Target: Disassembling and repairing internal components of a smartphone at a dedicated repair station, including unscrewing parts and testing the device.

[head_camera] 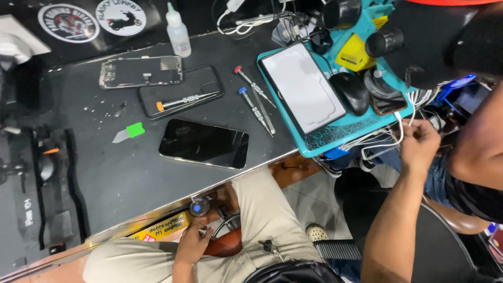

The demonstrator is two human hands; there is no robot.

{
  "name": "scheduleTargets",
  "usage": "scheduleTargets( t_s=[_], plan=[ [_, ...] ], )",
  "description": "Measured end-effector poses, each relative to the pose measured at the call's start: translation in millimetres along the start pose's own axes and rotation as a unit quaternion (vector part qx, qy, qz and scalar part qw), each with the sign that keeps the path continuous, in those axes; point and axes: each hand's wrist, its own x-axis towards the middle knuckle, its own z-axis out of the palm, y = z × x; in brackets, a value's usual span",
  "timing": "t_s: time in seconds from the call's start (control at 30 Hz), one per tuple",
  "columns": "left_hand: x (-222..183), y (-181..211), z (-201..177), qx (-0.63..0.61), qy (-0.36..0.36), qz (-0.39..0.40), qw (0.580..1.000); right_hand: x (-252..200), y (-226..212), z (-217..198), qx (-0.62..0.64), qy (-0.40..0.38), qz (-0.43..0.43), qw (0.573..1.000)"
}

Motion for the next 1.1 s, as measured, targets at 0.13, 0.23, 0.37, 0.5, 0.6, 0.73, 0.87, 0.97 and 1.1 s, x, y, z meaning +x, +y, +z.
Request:
scheduleTargets(
  t_s=[0.13,0.23,0.37,0.5,0.6,0.73,0.87,0.97,1.1],
  plan=[
    [3,-7,3,0.015,0.006,0.008,1.0,7,-8,-17,-0.136,0.022,-0.105,0.985],
    [3,-5,2,0.033,-0.01,-0.021,0.999,16,-42,-20,-0.139,0.058,-0.237,0.96],
    [2,-2,0,0.026,-0.008,-0.004,1.0,38,-72,-8,-0.136,-0.013,-0.287,0.948],
    [-3,7,-6,0.029,-0.018,-0.016,0.999,80,-64,5,-0.239,-0.032,-0.266,0.933],
    [-4,4,-3,0.02,-0.013,-0.015,1.0,87,-62,3,-0.197,-0.014,-0.259,0.945],
    [-4,4,-3,0.016,-0.014,-0.017,1.0,76,-65,-20,-0.226,0.016,-0.203,0.953],
    [3,-5,2,0.036,-0.025,-0.026,0.999,53,-76,-46,-0.125,-0.016,-0.215,0.968],
    [11,-13,7,0.039,-0.015,-0.012,0.999,33,-88,-69,-0.136,-0.018,-0.192,0.972],
    [12,-14,7,0.029,-0.01,0.006,1.0,17,-78,-102,-0.17,-0.02,-0.182,0.968]
  ],
)
